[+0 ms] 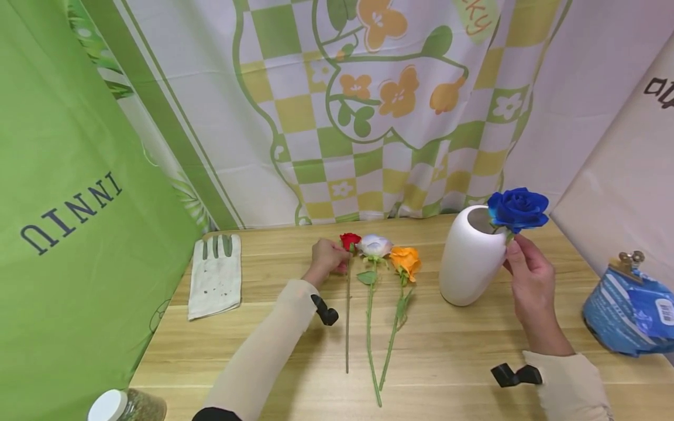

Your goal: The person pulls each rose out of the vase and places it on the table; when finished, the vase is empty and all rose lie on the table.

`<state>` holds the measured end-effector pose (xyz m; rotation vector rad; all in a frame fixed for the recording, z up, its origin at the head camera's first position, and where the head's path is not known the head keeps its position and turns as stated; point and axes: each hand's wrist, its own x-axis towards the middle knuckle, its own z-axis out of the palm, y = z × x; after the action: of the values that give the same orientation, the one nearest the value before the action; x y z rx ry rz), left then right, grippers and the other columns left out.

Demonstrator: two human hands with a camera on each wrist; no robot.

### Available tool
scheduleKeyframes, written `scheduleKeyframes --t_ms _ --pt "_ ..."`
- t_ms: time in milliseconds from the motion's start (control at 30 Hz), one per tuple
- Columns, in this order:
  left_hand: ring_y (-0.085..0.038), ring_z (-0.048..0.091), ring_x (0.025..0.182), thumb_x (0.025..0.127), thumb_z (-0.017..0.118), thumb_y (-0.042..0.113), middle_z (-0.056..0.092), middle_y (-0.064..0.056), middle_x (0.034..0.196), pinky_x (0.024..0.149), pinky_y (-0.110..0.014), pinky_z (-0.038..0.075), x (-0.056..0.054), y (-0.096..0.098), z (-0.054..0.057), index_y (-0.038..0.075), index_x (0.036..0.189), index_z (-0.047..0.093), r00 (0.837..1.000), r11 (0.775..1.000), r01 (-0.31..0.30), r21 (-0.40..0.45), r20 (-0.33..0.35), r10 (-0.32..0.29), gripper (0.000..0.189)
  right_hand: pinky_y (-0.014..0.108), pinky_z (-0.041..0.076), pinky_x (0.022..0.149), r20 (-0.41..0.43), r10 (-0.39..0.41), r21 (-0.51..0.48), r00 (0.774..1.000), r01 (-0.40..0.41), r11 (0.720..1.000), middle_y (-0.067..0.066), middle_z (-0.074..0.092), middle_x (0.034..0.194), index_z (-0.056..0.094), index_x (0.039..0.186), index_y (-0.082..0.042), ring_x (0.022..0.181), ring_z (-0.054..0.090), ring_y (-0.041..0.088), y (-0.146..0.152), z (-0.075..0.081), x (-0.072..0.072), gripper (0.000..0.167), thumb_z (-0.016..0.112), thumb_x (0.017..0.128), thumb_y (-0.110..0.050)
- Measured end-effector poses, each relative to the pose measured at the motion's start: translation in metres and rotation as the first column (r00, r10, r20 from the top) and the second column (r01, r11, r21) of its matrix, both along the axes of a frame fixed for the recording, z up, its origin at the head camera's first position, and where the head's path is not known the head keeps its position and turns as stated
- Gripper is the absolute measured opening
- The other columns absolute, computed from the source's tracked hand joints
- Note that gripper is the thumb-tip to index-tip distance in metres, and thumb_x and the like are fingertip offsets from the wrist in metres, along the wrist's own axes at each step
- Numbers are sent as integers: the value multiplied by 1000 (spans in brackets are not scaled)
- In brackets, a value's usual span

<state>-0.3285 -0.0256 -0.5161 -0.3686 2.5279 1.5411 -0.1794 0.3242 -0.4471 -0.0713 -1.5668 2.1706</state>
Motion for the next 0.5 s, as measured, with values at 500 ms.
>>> scheduleKeyframes --t_ms 500 --pt "-23 71 68 91 69 19 76 -13 81 52 -17 51 16 38 67 7 90 77 869 986 162 23 -478 -132 14 9 57 76 -24 9 -42 1000 -10 999 -10 71 110 72 119 -13 96 66 1 -2 3 1 23 58 100 -12"
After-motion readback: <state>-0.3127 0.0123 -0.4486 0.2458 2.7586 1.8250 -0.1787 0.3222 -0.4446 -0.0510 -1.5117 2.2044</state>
